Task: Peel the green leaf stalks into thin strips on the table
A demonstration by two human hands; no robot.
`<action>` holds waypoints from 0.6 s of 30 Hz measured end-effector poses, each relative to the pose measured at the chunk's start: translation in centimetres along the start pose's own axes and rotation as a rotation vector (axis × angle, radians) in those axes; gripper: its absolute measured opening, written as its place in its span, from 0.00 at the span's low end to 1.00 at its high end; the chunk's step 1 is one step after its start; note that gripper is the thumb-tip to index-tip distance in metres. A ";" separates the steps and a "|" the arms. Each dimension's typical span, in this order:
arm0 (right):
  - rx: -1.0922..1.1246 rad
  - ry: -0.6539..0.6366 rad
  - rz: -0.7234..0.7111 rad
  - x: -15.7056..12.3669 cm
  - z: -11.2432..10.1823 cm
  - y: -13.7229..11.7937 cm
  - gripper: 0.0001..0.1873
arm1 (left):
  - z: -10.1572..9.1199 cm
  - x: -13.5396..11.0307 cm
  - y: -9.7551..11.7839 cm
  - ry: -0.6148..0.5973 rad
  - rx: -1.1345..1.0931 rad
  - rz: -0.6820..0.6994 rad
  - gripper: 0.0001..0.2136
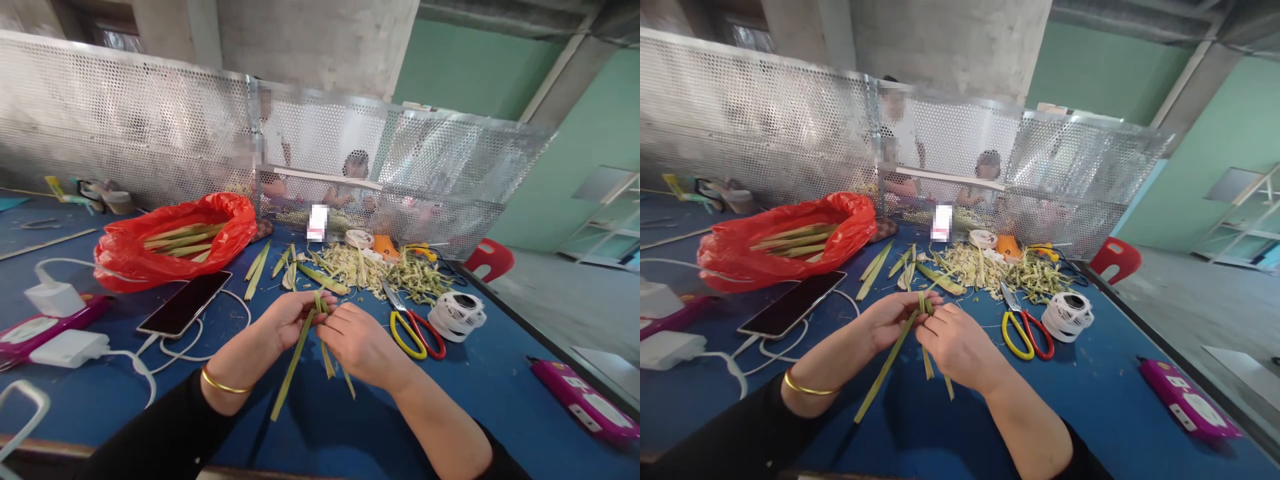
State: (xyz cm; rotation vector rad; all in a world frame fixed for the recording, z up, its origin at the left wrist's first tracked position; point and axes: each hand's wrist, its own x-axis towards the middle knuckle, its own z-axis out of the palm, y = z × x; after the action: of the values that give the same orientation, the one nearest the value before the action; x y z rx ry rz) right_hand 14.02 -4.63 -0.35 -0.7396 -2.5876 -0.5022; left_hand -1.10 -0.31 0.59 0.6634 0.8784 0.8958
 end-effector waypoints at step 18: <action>0.179 0.399 0.242 0.3 0.3 -1.1 0.09 | 1.0 -1.2 -0.5 -0.042 -0.002 0.098 0.05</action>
State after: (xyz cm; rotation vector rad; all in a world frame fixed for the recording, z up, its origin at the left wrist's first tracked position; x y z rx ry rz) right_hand 13.04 -5.27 -0.75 -0.7865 -2.1083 -0.3017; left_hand -0.44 -1.68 1.11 0.7259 0.8133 0.9671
